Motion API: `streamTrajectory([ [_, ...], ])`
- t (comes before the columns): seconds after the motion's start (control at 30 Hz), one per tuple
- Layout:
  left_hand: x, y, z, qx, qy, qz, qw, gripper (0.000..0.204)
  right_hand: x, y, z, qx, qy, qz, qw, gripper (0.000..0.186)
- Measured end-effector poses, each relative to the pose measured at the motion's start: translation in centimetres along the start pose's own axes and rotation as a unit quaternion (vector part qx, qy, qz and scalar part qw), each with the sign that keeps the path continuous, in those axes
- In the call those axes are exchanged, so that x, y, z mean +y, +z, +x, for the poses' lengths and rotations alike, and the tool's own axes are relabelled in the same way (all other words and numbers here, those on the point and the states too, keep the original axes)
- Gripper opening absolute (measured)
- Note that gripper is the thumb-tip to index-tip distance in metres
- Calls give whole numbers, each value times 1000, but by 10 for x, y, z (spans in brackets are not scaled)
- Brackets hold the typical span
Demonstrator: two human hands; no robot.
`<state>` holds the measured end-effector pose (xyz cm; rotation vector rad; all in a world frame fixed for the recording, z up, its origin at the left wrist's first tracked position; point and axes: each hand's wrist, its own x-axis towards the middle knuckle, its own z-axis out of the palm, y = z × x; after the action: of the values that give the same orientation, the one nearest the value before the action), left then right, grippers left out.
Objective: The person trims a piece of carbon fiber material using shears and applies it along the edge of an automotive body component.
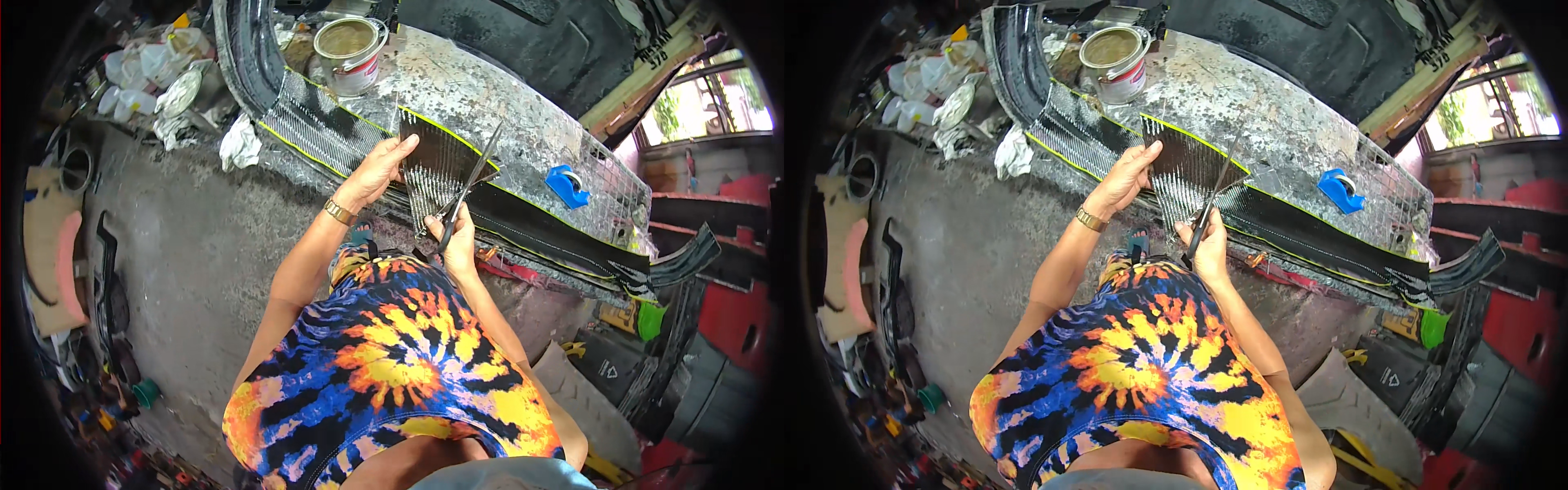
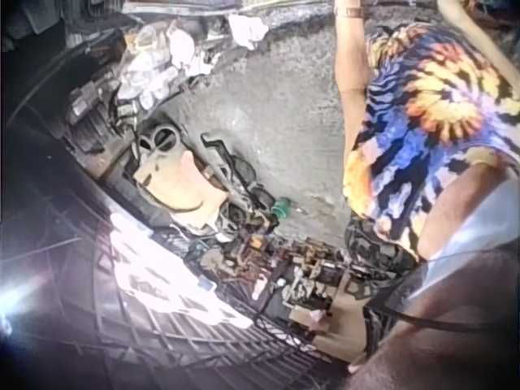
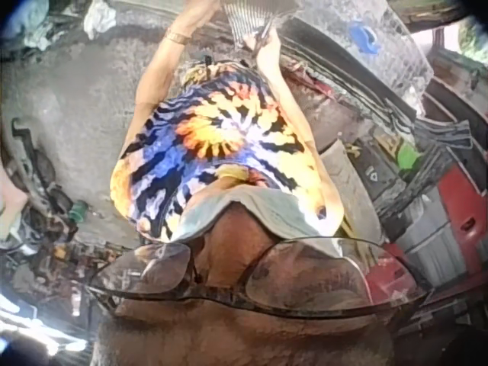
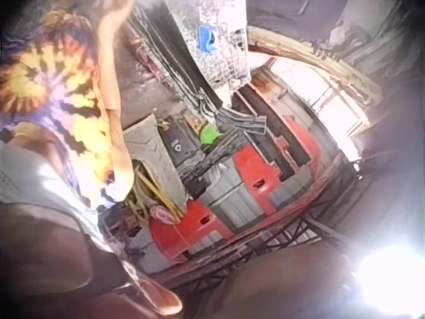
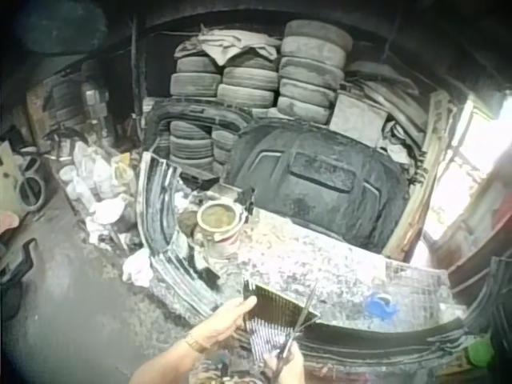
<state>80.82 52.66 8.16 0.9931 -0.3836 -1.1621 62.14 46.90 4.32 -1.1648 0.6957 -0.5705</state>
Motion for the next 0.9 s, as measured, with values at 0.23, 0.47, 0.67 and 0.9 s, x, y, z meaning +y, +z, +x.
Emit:
streamTrajectory([
  [0.23, -19, -32, 31, -92, -22, -12, 995, 29, 22, 8, 5, 21, -27, 7, 999, 29],
  [0.47, -29, -37, 38, -89, -33, -19, 995, 28, 40, 10, 0, 61, -47, -21, 997, 29],
  [0.67, -31, -43, 38, -107, -29, -34, 993, 32, 35, 15, -2, 53, -53, 8, 997, 33],
  [0.9, -38, -43, 36, -73, -26, -65, 995, 27, 35, 14, -3, 35, -41, 20, 998, 36],
])
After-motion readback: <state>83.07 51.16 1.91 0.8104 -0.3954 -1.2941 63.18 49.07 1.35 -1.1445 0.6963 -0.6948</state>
